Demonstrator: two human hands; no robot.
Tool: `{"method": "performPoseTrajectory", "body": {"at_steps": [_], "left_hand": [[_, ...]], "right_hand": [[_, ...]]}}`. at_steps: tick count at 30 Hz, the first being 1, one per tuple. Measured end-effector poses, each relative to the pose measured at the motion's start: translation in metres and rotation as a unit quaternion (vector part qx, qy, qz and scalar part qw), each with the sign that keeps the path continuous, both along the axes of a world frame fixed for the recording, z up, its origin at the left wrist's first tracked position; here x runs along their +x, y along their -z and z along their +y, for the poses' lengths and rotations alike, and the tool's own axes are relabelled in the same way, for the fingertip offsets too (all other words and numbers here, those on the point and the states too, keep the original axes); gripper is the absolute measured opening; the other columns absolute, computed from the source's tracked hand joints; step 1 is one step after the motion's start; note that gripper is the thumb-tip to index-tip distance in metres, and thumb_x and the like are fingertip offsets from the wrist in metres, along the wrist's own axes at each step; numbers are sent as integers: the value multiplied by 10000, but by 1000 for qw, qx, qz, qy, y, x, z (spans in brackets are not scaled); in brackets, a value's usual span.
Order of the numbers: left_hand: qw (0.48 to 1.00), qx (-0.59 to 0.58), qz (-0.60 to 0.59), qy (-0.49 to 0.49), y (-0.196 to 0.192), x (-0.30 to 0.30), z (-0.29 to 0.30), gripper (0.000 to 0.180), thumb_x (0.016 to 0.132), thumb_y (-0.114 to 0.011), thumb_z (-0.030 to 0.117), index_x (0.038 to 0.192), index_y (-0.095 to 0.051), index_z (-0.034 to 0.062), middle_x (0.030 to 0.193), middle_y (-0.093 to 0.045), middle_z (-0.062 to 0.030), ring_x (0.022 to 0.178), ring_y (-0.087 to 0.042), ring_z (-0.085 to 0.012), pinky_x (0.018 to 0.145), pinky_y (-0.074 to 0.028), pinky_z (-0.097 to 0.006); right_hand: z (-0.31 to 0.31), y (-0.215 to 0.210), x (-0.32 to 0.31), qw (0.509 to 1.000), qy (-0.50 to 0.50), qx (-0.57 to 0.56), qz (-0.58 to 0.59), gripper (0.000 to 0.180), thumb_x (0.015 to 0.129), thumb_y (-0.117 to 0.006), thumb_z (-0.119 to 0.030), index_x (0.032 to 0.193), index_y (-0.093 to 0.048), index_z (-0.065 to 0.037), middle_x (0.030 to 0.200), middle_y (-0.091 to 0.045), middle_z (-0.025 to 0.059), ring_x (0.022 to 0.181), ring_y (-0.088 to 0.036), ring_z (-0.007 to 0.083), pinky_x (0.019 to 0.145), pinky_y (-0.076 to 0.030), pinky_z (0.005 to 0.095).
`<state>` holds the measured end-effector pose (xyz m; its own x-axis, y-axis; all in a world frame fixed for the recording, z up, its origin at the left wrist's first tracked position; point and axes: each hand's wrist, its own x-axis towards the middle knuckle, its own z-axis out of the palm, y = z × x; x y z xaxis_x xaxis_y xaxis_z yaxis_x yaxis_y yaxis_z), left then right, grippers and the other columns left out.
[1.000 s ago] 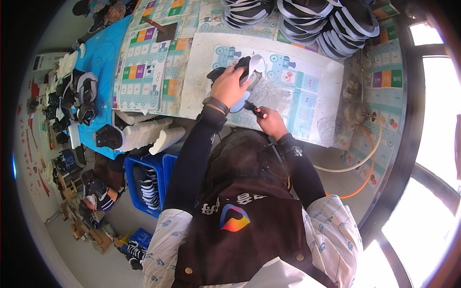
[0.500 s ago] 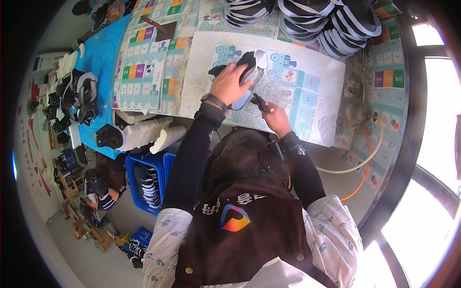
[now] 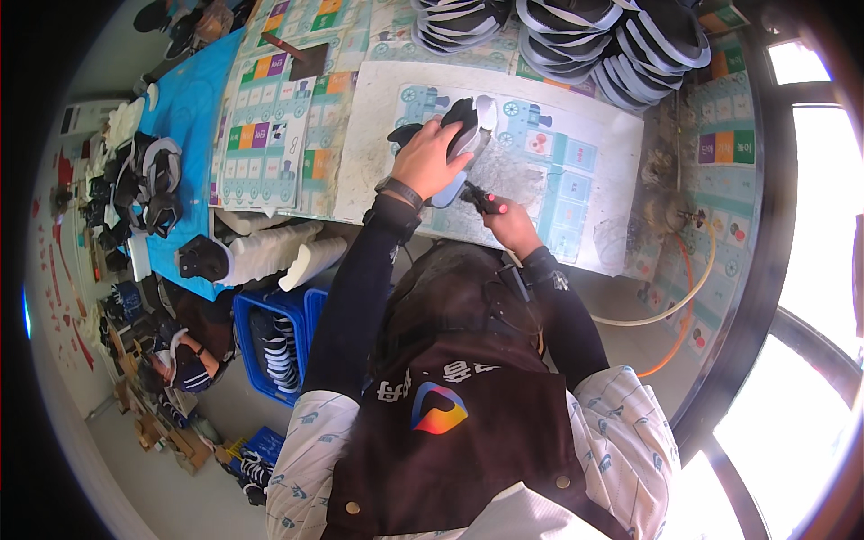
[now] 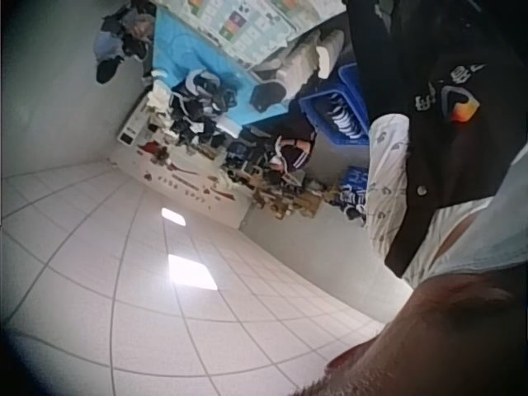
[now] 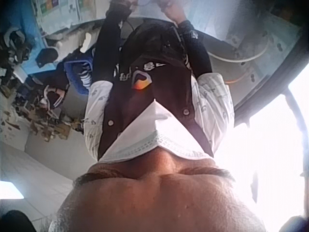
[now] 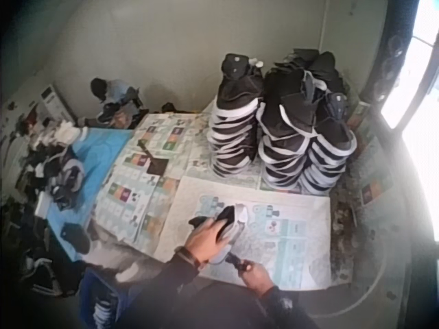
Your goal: Assembling and finishing shoe uppers by applying adhesives or heat treatment using a handheld tool in a factory setting.
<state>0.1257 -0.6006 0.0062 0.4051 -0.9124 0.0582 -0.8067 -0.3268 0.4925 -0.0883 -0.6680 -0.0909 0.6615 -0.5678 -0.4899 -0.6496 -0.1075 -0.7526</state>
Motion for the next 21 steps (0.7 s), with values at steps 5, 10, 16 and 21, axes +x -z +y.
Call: {"method": "performPoseTrajectory", "body": {"at_steps": [5, 10, 16, 21], "left_hand": [[1000, -3, -4, 10, 0, -4, -11, 557, 930, -765, 360, 1392, -619, 84, 1161, -632, -172, 1089, -642, -394, 922, -536, -454], [987, -141, -73, 31, -13, -24, -34, 483, 925, -777, 254, 1339, -643, 47, 1084, -637, -159, 947, -623, -354, 835, -528, -444], [969, -179, 129, 114, -35, -151, -112, 362, 948, -769, 153, 1279, -676, 40, 987, -678, -77, 843, -629, -212, 778, -526, -336], [928, -170, 169, 284, 18, -290, -221, 417, 896, -812, 201, 1247, -684, 16, 1062, -712, -137, 1000, -663, -309, 926, -530, -419]], "right_hand": [[0, 2, -8, 1000, -21, -13, -14, 295, 867, -607, -201, 1083, -724, -37, 986, -717, 285, 961, -668, 509, 857, -528, 562], [-3, 8, -36, 994, 42, -47, -86, 289, 893, -595, -179, 1142, -667, -50, 921, -713, 283, 924, -672, 507, 816, -527, 578], [9, -52, -136, 985, 141, -95, 21, 248, 905, -592, -185, 1105, -629, -42, 905, -714, 256, 897, -691, 472, 782, -529, 577], [27, -67, -235, 970, 217, -93, 63, 276, 880, -612, -186, 1108, -638, -34, 951, -722, 241, 927, -697, 451, 800, -538, 569]]}}
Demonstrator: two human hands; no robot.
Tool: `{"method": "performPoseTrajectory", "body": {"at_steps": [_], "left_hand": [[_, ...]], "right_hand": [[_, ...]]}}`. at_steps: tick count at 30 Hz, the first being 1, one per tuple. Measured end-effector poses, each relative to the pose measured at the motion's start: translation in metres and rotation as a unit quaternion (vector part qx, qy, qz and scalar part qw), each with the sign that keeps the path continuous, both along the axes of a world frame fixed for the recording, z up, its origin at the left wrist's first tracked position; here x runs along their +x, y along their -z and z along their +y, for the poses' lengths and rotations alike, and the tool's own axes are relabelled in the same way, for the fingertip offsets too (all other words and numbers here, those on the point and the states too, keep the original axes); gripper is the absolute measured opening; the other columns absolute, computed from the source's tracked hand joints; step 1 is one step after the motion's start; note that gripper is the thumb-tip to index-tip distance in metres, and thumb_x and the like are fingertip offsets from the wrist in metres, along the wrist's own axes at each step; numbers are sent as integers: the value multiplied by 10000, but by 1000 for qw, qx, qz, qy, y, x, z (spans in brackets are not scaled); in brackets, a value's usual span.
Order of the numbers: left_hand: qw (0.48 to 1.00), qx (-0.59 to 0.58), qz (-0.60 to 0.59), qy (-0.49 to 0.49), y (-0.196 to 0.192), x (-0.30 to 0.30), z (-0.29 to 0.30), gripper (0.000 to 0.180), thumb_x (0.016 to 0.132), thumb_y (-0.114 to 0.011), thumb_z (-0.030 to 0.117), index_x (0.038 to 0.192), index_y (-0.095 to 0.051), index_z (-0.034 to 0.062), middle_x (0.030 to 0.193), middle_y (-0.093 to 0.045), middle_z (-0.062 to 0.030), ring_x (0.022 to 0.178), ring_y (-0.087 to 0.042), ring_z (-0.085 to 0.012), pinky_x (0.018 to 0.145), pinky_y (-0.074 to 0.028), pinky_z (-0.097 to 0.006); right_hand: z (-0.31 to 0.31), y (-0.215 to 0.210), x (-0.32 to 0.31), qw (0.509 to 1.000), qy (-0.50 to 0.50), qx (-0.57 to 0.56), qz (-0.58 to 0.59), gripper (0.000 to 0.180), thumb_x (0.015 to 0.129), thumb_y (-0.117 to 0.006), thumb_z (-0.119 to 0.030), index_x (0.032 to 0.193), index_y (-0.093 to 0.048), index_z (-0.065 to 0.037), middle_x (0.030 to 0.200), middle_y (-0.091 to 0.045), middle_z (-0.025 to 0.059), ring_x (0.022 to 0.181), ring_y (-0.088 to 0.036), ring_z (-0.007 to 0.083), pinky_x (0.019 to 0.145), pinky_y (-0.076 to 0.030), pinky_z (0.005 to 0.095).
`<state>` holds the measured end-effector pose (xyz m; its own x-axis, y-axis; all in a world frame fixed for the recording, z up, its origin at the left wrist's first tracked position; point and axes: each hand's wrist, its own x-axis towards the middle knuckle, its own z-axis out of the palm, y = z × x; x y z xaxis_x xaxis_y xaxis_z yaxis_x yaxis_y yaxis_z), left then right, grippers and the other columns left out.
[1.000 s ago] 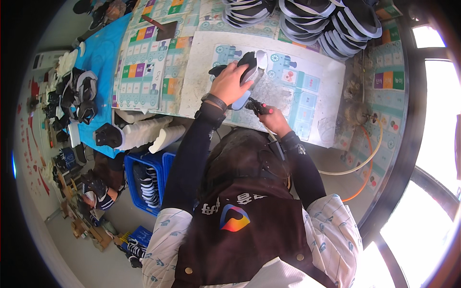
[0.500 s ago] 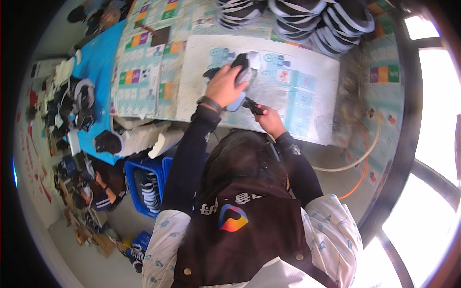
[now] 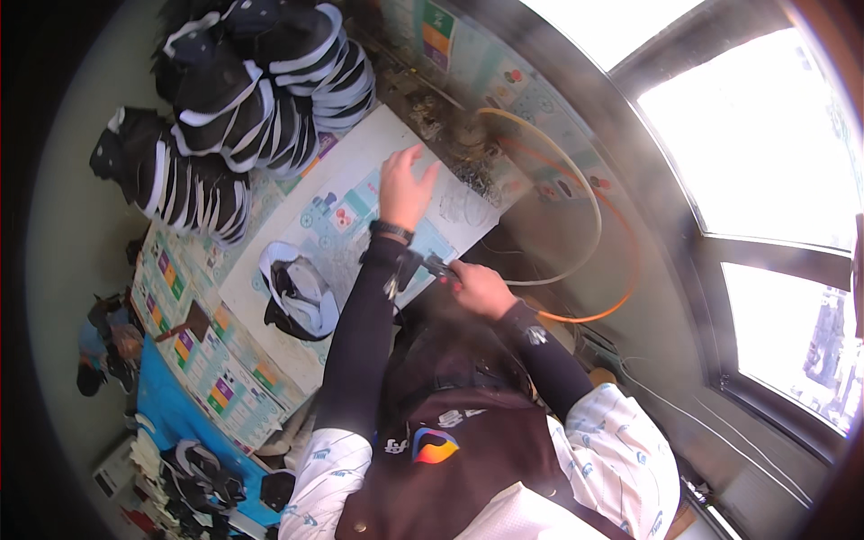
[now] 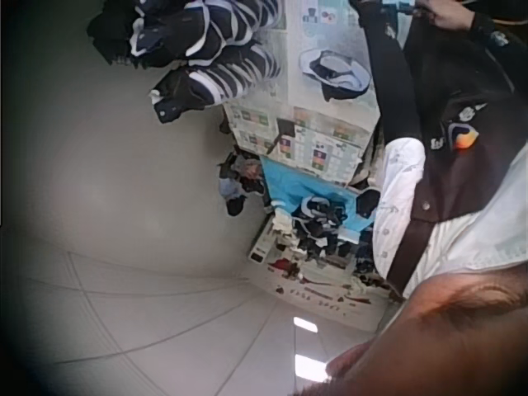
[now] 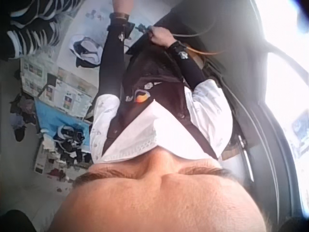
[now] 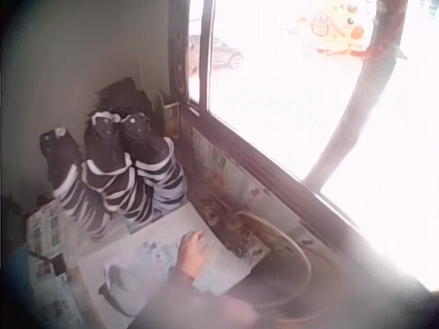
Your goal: Assembling and finishing shoe uppers by applying adhesives or heat treatment using a handheld tool in a factory setting.
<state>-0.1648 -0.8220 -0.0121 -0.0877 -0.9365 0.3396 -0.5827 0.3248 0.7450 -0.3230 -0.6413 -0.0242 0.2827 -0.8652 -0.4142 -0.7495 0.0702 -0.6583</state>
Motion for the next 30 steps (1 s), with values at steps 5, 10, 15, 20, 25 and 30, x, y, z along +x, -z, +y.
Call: {"method": "performPoseTrajectory", "body": {"at_steps": [5, 10, 15, 20, 25, 30], "left_hand": [[995, -30, -87, 49, 65, -80, -84, 416, 898, -804, 286, 1182, -722, -6, 1144, -735, -210, 1075, -682, -397, 937, -536, -443], [988, 96, -112, 53, 76, -114, -106, 314, 921, -769, 273, 1060, -748, -7, 932, -747, -230, 941, -707, -447, 820, -565, -491], [999, 35, -23, 8, 92, -113, -85, 142, 954, -735, 150, 1046, -745, 42, 975, -761, -182, 941, -734, -364, 813, -564, -411], [998, 54, 6, -38, 72, -97, -104, 118, 993, -727, 114, 1086, -728, 41, 977, -758, -89, 923, -725, -171, 831, -568, -316], [937, 204, 282, 14, 54, -63, -134, 114, 1014, -673, 53, 1082, -713, -29, 1037, -744, -94, 915, -705, -157, 852, -583, -272], [961, 175, 216, 3, 52, -77, -130, 191, 981, -744, 131, 1068, -735, -39, 918, -784, -97, 854, -746, -143, 735, -578, -307]], "right_hand": [[16, -4, -53, 998, 63, -1, -29, 310, 860, -625, -154, 1147, -648, -40, 979, -731, 219, 951, -698, 440, 818, -545, 555], [31, 4, -93, 994, 105, 19, -17, 310, 842, -633, -135, 1137, -656, -40, 985, -737, 213, 957, -704, 428, 825, -549, 545], [32, 6, -106, 993, 118, 9, -27, 308, 832, -639, -132, 1123, -658, -33, 986, -740, 216, 964, -709, 420, 833, -554, 543], [23, 1, -109, 993, 108, 19, -33, 309, 818, -652, -126, 1111, -662, -26, 981, -740, 223, 956, -714, 418, 822, -558, 543], [8, 4, -105, 994, 89, -6, -64, 299, 817, -656, -127, 1098, -668, -26, 965, -737, 219, 947, -714, 418, 821, -559, 539], [5, 1, -99, 993, 92, -14, -69, 291, 817, -659, -125, 1087, -671, -17, 956, -735, 218, 949, -713, 416, 827, -560, 533]]}}
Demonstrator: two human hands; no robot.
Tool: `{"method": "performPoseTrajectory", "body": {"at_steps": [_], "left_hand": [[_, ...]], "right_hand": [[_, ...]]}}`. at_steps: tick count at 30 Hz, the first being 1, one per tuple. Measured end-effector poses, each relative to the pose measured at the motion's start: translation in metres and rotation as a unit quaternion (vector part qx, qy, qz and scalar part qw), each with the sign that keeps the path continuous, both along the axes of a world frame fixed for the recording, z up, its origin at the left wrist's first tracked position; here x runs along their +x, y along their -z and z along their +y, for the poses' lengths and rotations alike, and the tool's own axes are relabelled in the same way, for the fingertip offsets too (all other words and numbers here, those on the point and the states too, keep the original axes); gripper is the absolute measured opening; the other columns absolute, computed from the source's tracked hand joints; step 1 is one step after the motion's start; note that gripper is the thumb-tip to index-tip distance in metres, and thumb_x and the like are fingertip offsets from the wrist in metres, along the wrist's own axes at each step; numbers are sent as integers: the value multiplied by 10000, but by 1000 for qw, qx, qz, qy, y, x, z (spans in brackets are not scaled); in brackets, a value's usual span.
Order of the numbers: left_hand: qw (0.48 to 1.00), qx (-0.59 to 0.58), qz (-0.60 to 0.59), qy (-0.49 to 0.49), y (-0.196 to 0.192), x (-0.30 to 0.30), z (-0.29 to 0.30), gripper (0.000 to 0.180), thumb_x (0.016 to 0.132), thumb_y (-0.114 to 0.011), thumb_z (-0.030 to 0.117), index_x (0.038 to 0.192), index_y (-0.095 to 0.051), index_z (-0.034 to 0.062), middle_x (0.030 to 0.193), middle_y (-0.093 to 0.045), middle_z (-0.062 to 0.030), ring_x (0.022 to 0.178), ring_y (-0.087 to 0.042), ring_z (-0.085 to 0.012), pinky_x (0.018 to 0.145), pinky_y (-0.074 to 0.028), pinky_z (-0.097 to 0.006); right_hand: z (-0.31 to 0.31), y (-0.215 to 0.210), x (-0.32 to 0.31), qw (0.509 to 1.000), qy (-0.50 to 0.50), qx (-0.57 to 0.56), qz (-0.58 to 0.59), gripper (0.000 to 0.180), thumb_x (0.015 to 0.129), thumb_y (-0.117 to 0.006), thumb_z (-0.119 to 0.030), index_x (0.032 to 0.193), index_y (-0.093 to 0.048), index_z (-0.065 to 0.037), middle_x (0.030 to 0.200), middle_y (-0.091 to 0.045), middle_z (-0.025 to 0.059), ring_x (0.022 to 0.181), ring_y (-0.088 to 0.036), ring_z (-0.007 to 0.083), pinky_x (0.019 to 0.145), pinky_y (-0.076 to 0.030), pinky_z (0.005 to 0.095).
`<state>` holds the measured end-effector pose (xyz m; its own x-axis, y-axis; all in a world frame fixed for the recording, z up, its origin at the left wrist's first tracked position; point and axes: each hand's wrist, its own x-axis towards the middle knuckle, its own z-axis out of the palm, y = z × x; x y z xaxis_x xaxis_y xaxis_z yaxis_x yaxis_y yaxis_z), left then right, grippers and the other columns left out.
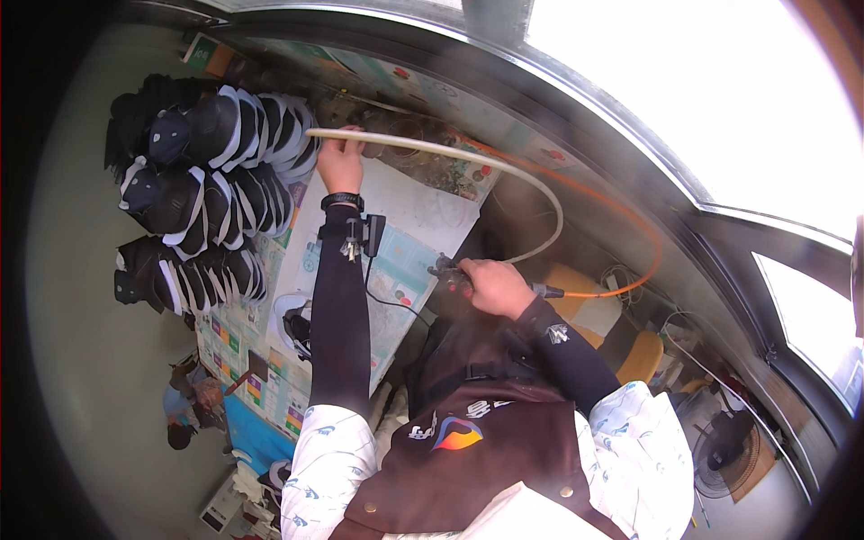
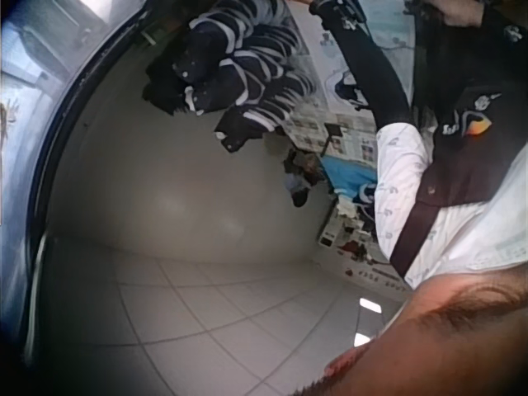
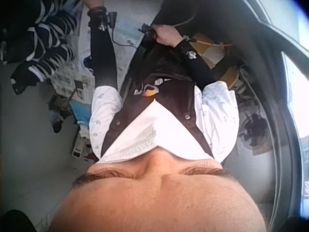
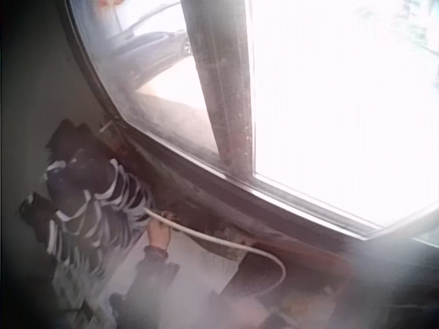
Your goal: Assembling and finishing shoe uppers by applying adhesives or heat treatment using a handheld tool in a factory setting.
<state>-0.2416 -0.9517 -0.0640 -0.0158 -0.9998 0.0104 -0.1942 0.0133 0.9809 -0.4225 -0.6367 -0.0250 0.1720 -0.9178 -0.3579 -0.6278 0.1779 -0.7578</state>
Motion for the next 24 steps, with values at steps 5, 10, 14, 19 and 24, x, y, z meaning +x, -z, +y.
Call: {"method": "performPoseTrajectory", "body": {"at_steps": [5, 10, 14, 19, 24], "left_hand": [[975, -38, -218, 0, 15, -16, 2, 261, 959, -782, 182, 1049, -726, -56, 890, -788, -139, 814, -778, -203, 737, -593, -336], [962, -79, -259, 32, 13, -37, 16, 239, 928, -801, 221, 990, -756, -5, 896, -787, -160, 826, -778, -294, 740, -577, -395], [928, -142, -338, 71, 18, -33, 18, 171, 936, -772, 179, 1036, -773, 40, 877, -758, -187, 835, -741, -392, 750, -573, -423], [941, -127, -296, 101, 23, -30, 23, 183, 925, -766, 189, 1025, -741, 37, 924, -727, -218, 888, -700, -434, 758, -551, -495], [940, -150, -282, 118, 29, -39, 20, 206, 928, -756, 194, 1047, -724, 28, 926, -722, -219, 877, -692, -449, 772, -554, -507]], "right_hand": [[-5, -3, -3, 1000, 4, 6, -5, 288, 834, -653, -131, 1100, -664, -20, 954, -731, 231, 945, -708, 426, 821, -554, 537], [-3, -1, -10, 1000, 19, 14, -10, 278, 864, -640, -132, 1121, -649, -28, 968, -731, 229, 945, -701, 432, 814, -544, 547], [-3, 2, -12, 999, 26, 10, -16, 267, 871, -637, -138, 1115, -648, -31, 972, -732, 227, 941, -700, 435, 815, -544, 551], [-6, 5, -13, 999, 27, 28, -5, 253, 883, -625, -145, 1107, -644, -28, 968, -731, 233, 928, -703, 439, 808, -545, 558], [-11, 5, -18, 999, 23, 30, 3, 259, 881, -626, -150, 1112, -645, -33, 970, -731, 233, 934, -705, 437, 811, -546, 558]]}}
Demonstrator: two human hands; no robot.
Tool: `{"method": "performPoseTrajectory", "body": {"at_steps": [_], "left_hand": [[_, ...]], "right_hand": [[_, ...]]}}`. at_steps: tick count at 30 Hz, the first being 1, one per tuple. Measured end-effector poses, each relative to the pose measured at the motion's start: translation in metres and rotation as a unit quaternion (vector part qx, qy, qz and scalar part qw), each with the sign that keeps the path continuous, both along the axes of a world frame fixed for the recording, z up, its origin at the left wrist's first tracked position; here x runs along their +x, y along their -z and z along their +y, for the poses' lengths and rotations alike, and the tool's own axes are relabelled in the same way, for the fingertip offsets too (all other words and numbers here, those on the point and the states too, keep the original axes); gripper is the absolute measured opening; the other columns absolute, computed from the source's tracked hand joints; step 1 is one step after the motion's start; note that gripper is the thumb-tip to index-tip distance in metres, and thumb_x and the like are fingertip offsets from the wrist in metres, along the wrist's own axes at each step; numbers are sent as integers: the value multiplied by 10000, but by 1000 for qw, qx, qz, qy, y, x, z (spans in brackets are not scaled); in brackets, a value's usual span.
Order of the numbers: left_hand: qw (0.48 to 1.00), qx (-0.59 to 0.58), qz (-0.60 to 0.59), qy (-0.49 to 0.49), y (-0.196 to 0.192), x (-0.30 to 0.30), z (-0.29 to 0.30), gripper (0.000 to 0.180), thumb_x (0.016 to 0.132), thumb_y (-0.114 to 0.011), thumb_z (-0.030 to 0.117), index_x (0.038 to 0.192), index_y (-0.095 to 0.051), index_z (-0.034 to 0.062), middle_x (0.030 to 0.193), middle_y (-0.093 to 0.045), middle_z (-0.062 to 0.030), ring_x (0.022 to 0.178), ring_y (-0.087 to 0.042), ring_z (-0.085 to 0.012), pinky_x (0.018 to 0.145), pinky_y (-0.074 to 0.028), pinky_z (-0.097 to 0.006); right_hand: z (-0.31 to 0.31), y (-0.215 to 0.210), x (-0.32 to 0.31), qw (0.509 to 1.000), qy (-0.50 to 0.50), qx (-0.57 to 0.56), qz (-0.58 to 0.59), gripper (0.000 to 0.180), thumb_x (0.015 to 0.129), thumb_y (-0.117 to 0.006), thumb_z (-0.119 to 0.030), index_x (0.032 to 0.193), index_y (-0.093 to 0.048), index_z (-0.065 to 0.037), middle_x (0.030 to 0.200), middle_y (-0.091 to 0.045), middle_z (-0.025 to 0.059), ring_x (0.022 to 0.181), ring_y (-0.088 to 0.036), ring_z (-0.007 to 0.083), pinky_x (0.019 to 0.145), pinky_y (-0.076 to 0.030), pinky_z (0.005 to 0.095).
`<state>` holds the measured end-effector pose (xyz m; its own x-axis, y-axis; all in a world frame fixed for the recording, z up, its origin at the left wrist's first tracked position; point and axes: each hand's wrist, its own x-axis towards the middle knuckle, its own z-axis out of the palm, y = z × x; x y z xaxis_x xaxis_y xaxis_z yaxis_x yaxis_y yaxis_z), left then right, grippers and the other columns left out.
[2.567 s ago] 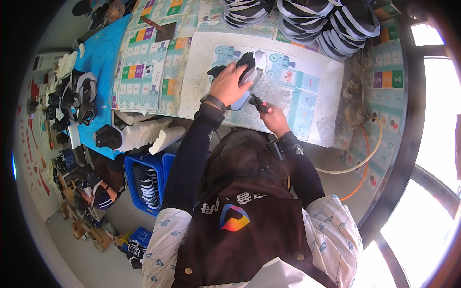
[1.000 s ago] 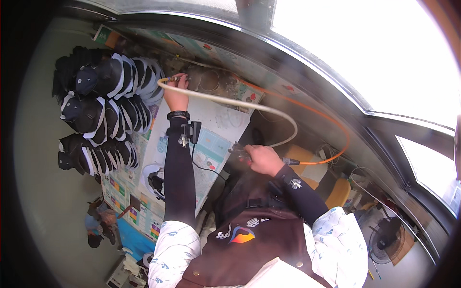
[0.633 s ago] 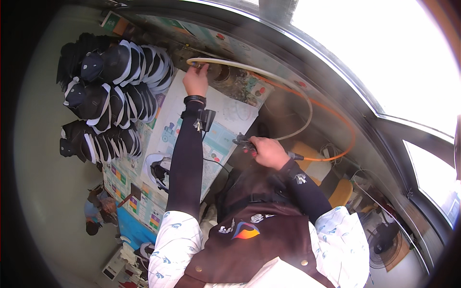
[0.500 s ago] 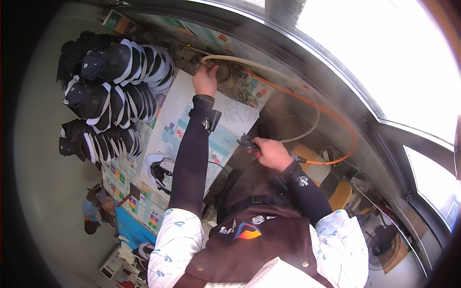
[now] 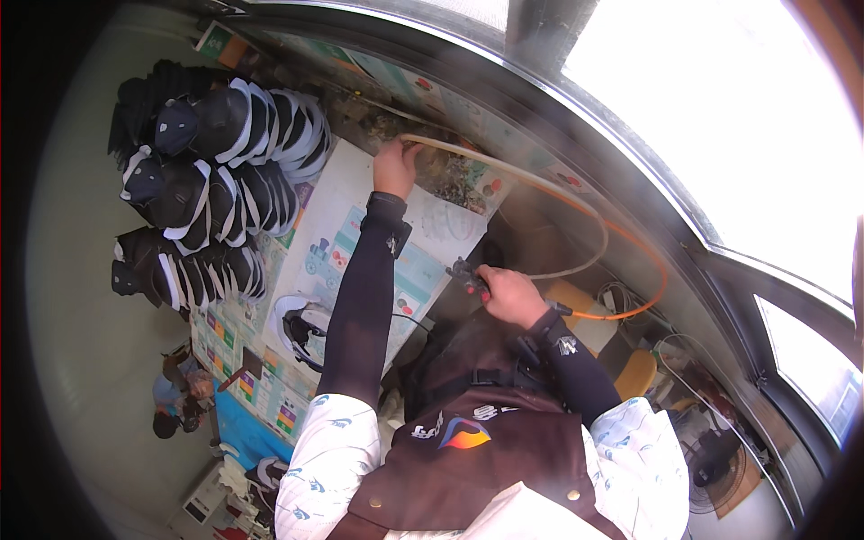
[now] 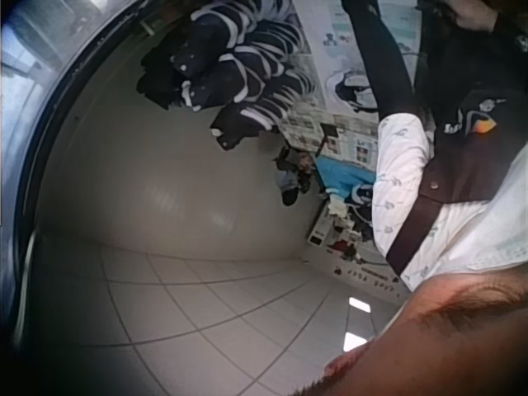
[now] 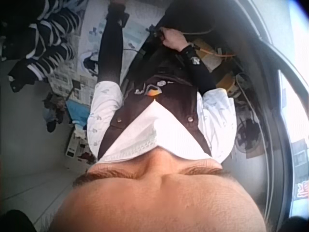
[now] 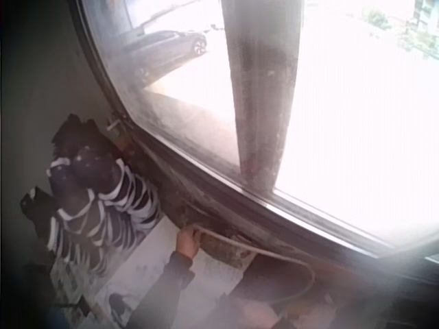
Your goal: Assembling and finishing shoe uppers by applying adhesives or heat treatment using a handheld tool in a factory setting.
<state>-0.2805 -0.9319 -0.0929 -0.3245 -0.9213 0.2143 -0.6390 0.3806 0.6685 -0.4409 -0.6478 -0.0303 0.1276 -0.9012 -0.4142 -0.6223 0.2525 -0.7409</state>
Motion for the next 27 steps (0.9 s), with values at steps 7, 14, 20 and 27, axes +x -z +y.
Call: {"method": "performPoseTrajectory", "body": {"at_steps": [7, 14, 20, 27], "left_hand": [[996, 74, -40, -35, -8, 23, -7, 324, 915, -798, 280, 1070, -745, 0, 975, -745, -244, 946, -716, -436, 814, -577, -486], [981, 38, 116, -153, -115, 94, 126, 434, 911, -764, 119, 1310, -621, 24, 1183, -670, -164, 987, -709, -293, 888, -571, -410], [933, -36, 77, -349, -137, 235, 295, 309, 929, -741, 114, 1218, -650, 53, 1033, -674, -104, 868, -661, -251, 821, -546, -376], [949, -20, 125, -288, -180, 259, 395, 351, 897, -779, 209, 1204, -691, 64, 1071, -624, -108, 1043, -616, -300, 925, -504, -403]], "right_hand": [[-15, -3, 26, 999, -33, -6, -26, 258, 865, -626, -138, 1100, -661, -39, 986, -730, 231, 958, -691, 459, 831, -537, 567], [-23, -4, 65, 992, -110, -16, -57, 248, 907, -689, -180, 1072, -646, -1, 906, -692, 307, 925, -664, 519, 771, -528, 567], [-34, 22, 127, 965, -222, 43, -132, 230, 894, -690, -82, 1091, -615, 11, 864, -704, 198, 760, -685, 350, 733, -537, 436], [10, -16, 234, 958, -222, 96, -153, 237, 876, -635, -9, 1112, -613, -3, 862, -684, 66, 627, -619, 137, 529, -495, 298]]}}
